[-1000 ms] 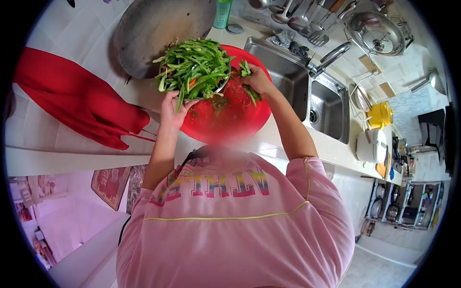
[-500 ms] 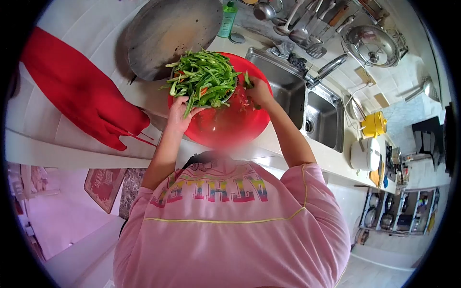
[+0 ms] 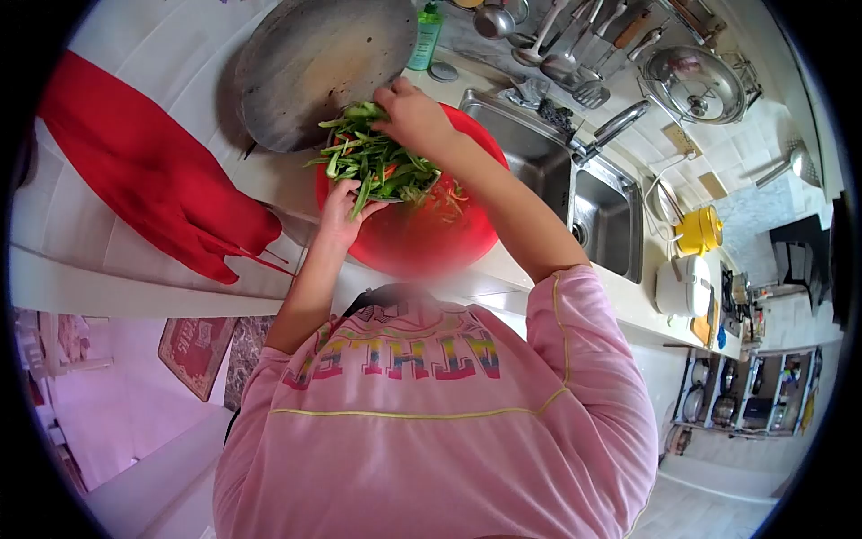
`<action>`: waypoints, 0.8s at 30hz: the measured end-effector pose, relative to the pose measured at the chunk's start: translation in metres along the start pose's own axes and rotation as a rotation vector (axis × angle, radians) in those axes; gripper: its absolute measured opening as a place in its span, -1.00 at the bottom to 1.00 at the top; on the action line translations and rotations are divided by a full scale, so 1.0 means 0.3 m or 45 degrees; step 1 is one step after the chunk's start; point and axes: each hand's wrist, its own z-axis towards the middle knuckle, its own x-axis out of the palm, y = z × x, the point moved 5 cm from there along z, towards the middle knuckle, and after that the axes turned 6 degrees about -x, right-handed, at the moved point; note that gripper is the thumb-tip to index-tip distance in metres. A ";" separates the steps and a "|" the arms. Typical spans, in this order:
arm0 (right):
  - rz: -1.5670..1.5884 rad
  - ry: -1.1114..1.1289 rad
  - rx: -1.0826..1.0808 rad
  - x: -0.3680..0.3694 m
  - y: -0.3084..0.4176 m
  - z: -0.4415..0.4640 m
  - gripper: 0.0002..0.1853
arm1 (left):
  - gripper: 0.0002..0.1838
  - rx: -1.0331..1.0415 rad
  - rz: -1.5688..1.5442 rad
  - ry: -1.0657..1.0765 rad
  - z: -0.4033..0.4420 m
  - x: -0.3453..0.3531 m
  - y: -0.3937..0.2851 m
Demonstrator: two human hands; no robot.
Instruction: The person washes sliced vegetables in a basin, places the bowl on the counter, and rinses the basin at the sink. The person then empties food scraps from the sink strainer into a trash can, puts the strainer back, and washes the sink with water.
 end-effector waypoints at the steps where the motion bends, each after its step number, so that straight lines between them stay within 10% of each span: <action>1: -0.061 0.055 -0.001 0.017 0.024 -0.002 -0.53 | -0.62 0.020 -0.016 -0.001 -0.004 0.002 0.001; 15: 0.463 0.177 0.092 -0.026 -0.066 -0.034 -0.71 | -0.60 0.002 -0.083 -0.022 0.008 -0.009 -0.001; 21: 1.166 -0.620 0.278 -0.168 -0.289 -0.158 -0.76 | -0.61 0.071 -0.101 0.056 -0.008 0.014 -0.008; 24: 0.949 -0.241 0.686 0.006 -0.460 -0.347 -0.71 | -0.59 0.094 -0.139 0.099 -0.001 0.000 -0.011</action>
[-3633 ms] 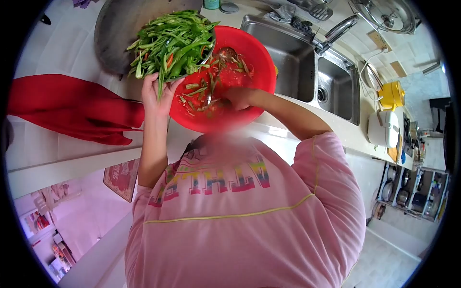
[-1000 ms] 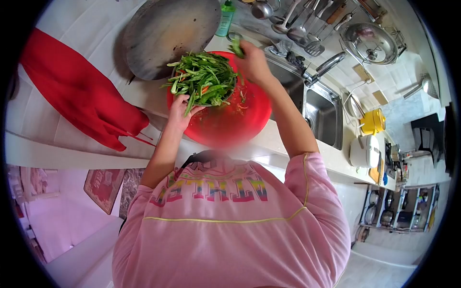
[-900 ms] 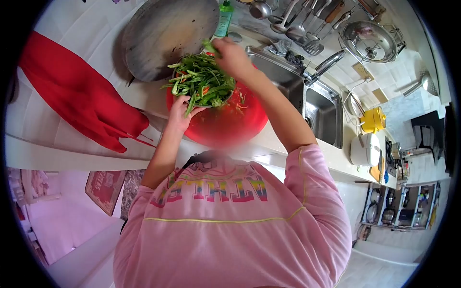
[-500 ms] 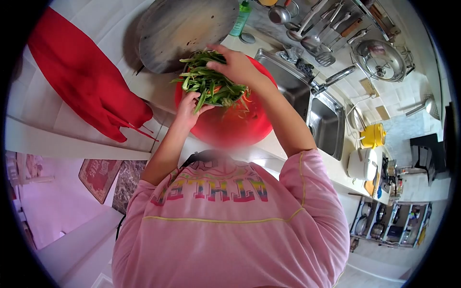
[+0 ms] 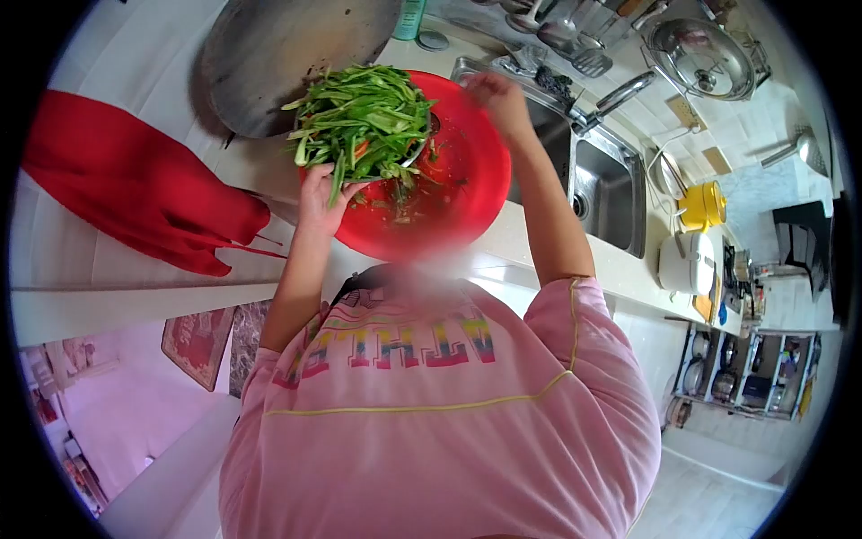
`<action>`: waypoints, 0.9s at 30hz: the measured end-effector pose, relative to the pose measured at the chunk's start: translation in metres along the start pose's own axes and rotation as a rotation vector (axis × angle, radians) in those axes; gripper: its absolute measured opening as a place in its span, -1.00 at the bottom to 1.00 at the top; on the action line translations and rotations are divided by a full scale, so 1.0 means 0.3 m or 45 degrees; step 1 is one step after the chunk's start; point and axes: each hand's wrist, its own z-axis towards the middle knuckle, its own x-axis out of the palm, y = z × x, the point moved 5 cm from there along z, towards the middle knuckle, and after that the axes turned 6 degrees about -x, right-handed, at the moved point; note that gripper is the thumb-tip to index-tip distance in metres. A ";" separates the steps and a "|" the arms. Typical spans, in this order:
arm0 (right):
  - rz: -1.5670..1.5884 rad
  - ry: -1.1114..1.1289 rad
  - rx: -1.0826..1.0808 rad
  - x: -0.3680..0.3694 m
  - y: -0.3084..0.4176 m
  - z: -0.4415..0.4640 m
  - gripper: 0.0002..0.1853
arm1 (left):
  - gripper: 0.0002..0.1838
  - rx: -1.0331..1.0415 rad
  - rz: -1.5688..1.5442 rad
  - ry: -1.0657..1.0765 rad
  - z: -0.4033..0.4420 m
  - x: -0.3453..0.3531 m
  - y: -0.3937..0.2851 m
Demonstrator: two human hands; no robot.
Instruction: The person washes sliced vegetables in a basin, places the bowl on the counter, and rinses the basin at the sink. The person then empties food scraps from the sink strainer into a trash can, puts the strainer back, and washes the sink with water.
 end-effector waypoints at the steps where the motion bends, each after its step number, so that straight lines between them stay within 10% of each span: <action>1: -0.243 0.083 0.110 0.003 -0.081 -0.028 -0.68 | -0.59 0.010 -0.019 0.008 0.001 -0.004 -0.004; 10: -0.469 0.651 0.139 0.283 -0.214 -0.155 -0.30 | -0.53 0.106 0.000 -0.074 -0.035 0.061 -0.038; 19: -0.777 1.298 -0.032 0.570 -0.162 -0.328 -0.40 | -0.52 0.071 -0.026 -0.006 -0.007 0.051 -0.032; 27: -0.042 1.130 0.137 0.364 -0.075 -0.232 -0.46 | -0.54 0.112 -0.018 -0.037 -0.009 0.067 -0.034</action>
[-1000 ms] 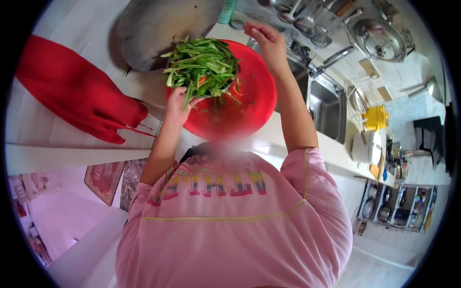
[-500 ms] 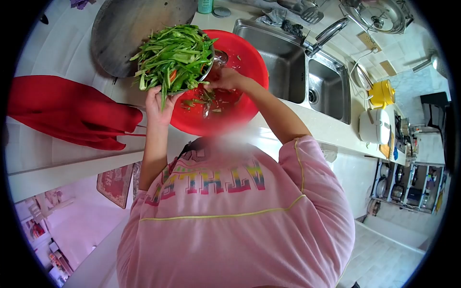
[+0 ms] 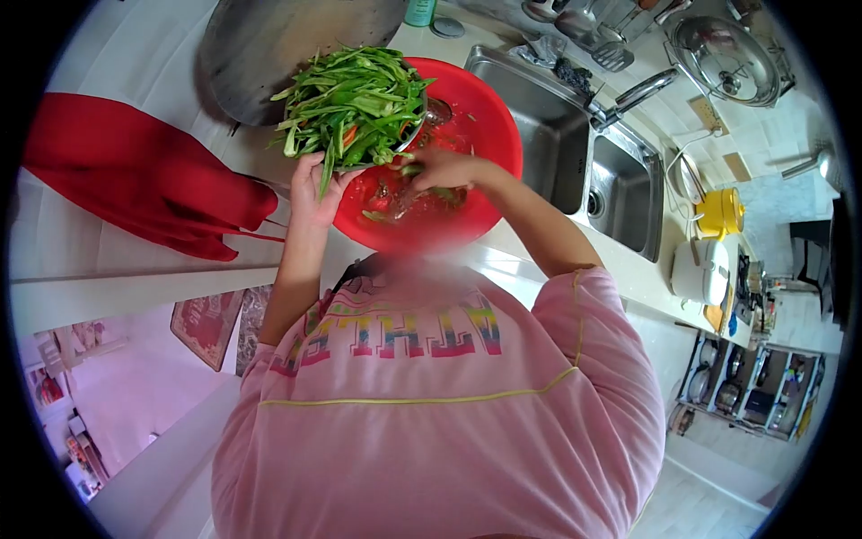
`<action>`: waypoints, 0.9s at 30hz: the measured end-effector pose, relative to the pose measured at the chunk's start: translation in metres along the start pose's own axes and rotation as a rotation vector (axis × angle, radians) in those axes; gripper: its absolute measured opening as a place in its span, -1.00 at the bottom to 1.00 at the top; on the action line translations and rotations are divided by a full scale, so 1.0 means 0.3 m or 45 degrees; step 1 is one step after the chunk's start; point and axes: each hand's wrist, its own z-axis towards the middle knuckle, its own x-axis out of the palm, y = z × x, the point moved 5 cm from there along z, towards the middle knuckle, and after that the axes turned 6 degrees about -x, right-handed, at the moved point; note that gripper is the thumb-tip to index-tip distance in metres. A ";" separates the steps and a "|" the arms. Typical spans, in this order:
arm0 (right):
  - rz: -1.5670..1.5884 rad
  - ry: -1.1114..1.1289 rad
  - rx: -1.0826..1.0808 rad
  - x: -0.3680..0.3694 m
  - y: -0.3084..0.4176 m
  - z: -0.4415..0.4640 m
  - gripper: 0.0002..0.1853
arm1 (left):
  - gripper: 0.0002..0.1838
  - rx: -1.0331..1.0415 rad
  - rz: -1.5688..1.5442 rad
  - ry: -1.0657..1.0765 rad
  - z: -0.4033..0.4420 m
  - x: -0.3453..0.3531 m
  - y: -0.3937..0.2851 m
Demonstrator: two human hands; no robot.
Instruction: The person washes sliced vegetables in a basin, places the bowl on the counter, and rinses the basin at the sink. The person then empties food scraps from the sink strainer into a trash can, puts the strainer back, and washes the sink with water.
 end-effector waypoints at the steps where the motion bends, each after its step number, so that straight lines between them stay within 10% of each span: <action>1: 0.228 -0.006 0.046 -0.027 -0.028 -0.018 -0.48 | -0.54 -0.006 -0.002 -0.006 0.002 -0.004 0.001; 3: 0.683 -0.026 0.135 -0.072 -0.059 -0.053 -0.51 | -0.54 -0.018 -0.002 -0.013 0.011 -0.013 0.003; 7: -0.202 -0.374 0.210 -0.182 -0.061 -0.109 -0.67 | -0.55 -0.037 0.011 -0.021 0.021 -0.019 0.004; 11: 0.659 -0.667 0.013 -0.250 -0.010 -0.149 -0.81 | -0.54 -0.062 -0.017 -0.005 0.031 -0.033 0.002; 15: -0.356 -0.561 0.174 -0.223 -0.139 -0.117 -0.87 | -0.53 -0.053 0.041 -0.002 0.037 -0.040 -0.005; 19: 0.640 -0.691 0.198 -0.238 -0.037 -0.153 -0.87 | -0.53 -0.111 0.058 0.011 0.048 -0.055 0.003; 27: 0.061 -0.914 0.115 -0.323 0.014 -0.136 -0.86 | -0.55 -0.109 0.120 -0.049 0.028 -0.025 -0.004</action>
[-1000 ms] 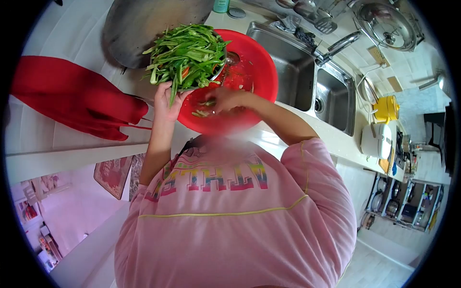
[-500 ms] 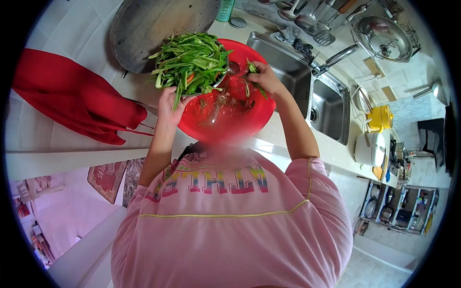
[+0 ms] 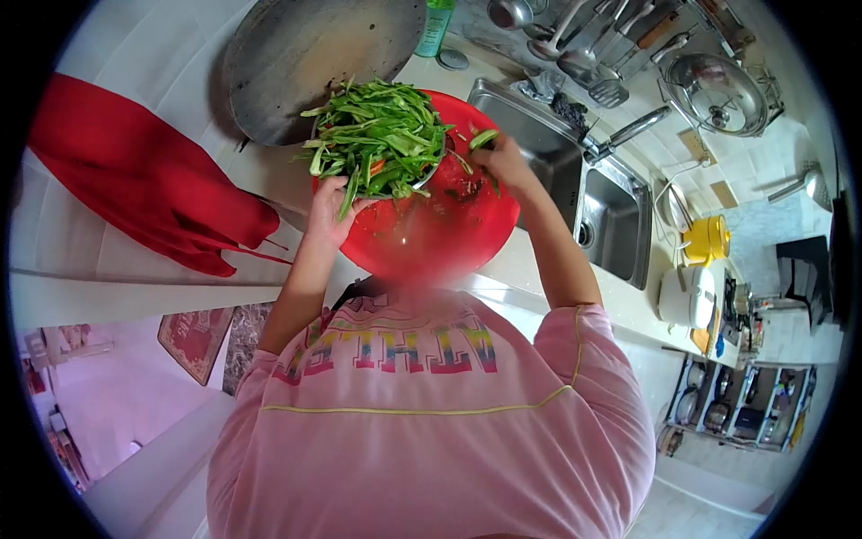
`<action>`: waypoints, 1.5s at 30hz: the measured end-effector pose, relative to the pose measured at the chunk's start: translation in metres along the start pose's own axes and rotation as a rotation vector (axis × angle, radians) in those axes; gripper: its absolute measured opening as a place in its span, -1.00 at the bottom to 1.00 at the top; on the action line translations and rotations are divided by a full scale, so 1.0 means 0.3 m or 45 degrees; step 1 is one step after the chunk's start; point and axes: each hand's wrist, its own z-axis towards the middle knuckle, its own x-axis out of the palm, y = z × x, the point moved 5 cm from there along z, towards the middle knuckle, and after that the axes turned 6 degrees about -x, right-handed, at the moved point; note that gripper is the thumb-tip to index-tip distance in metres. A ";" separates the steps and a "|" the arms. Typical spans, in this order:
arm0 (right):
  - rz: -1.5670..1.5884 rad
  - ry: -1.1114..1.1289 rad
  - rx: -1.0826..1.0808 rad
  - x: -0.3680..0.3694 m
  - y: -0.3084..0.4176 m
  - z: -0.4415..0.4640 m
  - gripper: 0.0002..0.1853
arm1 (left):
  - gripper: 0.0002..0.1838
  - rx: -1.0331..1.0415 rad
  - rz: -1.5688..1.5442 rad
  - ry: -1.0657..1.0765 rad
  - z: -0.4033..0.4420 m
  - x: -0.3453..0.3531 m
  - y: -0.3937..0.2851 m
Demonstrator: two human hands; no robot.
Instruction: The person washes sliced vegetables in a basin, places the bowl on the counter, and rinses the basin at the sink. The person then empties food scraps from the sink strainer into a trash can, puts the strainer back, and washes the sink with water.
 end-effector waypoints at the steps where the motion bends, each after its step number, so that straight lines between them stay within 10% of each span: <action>1: 0.107 -0.105 0.021 -0.029 0.026 0.015 -0.84 | -0.55 0.006 -0.003 0.023 0.003 -0.007 0.000; 9: -0.583 -0.064 -0.766 0.054 0.513 0.146 -0.69 | -0.55 -0.102 0.027 0.055 0.004 -0.007 0.007; 16: -0.579 0.486 -0.782 0.164 0.528 0.183 -0.52 | -0.55 -0.119 0.012 0.058 0.024 -0.024 0.019; 35: -0.319 0.330 -0.688 0.027 0.502 0.193 -0.69 | -0.51 -0.119 -0.082 0.079 -0.001 0.025 0.006; 45: 0.805 -0.452 -0.007 0.028 0.035 -0.007 -0.57 | -0.54 -0.038 -0.100 0.136 0.019 -0.002 0.022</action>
